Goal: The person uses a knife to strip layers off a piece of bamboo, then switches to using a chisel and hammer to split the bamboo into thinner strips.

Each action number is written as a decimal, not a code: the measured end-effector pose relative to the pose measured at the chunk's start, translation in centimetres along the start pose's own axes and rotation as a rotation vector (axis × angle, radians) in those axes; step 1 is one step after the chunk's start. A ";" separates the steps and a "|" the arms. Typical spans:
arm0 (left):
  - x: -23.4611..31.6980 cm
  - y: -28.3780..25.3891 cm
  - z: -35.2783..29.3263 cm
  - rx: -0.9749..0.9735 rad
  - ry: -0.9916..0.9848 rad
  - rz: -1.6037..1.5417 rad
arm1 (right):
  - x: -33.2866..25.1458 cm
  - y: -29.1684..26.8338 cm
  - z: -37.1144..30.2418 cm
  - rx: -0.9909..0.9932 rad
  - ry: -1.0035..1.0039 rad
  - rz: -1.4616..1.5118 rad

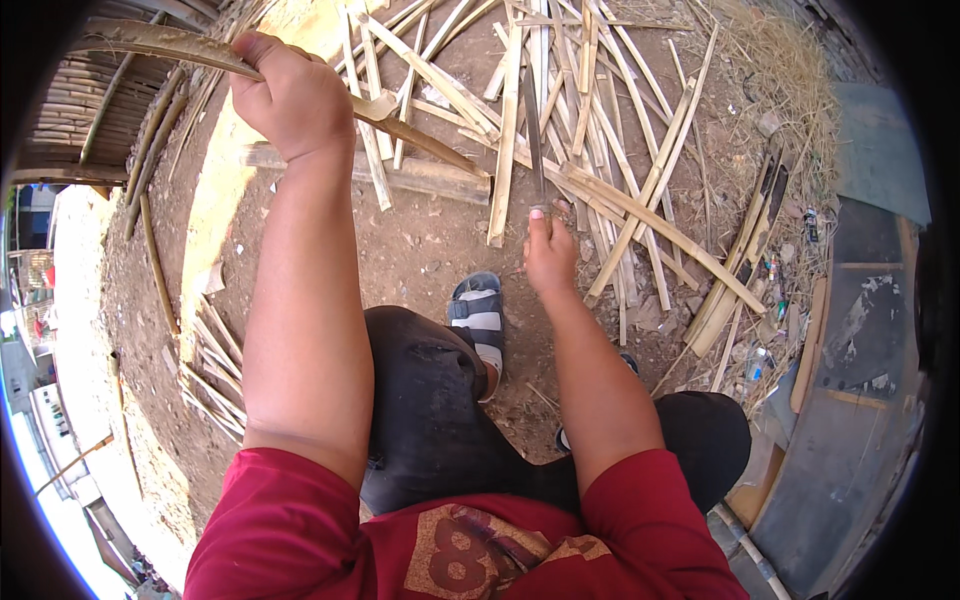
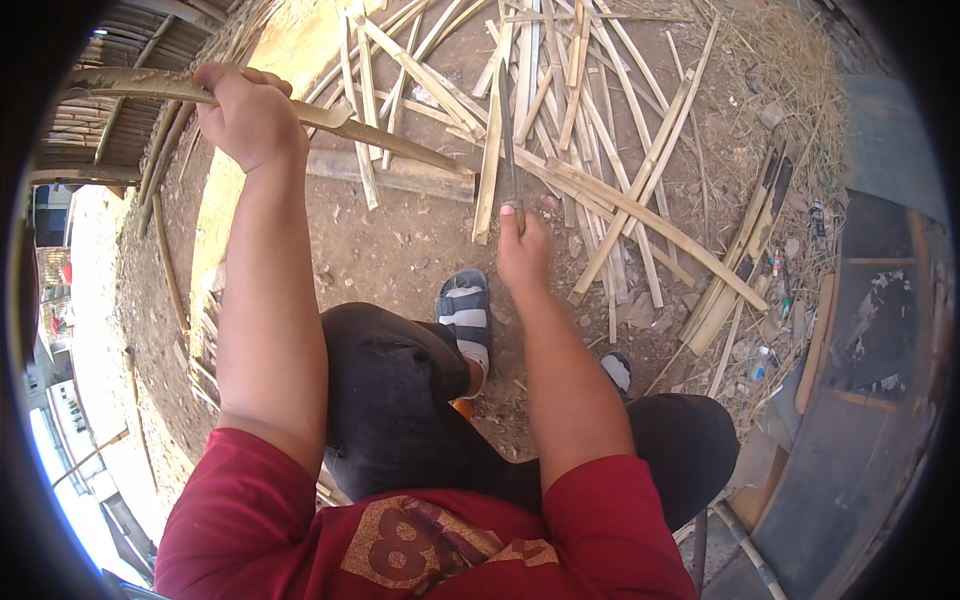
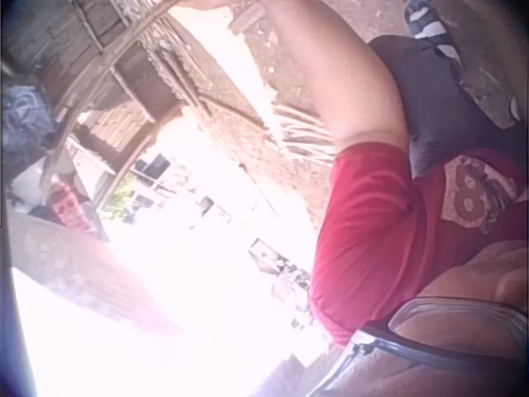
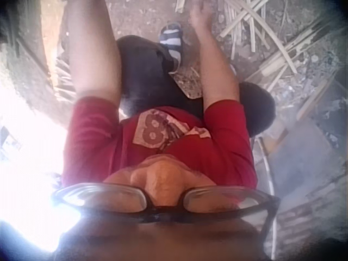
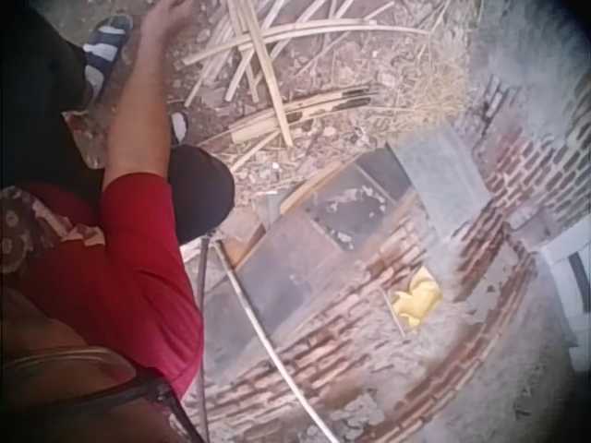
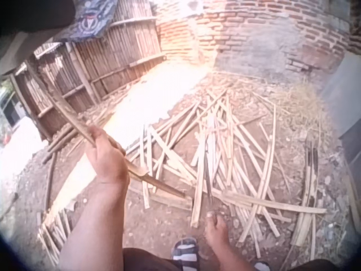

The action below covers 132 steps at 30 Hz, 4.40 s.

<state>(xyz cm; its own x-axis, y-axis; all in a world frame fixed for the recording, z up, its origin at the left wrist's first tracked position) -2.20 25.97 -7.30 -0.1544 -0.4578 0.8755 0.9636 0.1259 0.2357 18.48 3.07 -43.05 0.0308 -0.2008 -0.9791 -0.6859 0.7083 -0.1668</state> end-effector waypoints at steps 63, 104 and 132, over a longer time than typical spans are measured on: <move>-7.2 11.1 -9.9 -0.328 -0.227 0.088 | 2.1 -9.9 -7.6 0.003 0.110 -0.471; -8.8 6.6 -6.4 -0.199 -0.280 0.355 | 1.3 -5.3 -7.2 -0.001 0.067 -0.459; -9.4 5.4 -5.6 -0.154 -0.333 0.263 | -1.8 -4.0 -4.4 0.057 -0.081 -0.202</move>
<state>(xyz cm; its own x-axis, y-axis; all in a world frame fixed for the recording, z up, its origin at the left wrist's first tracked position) 5.64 26.07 -16.63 0.0630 -0.1166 0.9912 0.9968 0.0558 -0.0568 17.97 -2.44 -40.13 0.2230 -0.2894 -0.9309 -0.6177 0.6968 -0.3646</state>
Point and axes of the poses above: each hand's wrist, its own z-axis towards the middle knuckle, its own y-axis out of the palm, x = y × z, the point moved 10 cm from there along z, towards the middle knuckle, and after that the axes turned 7 degrees about -y, right-handed, at the moved point
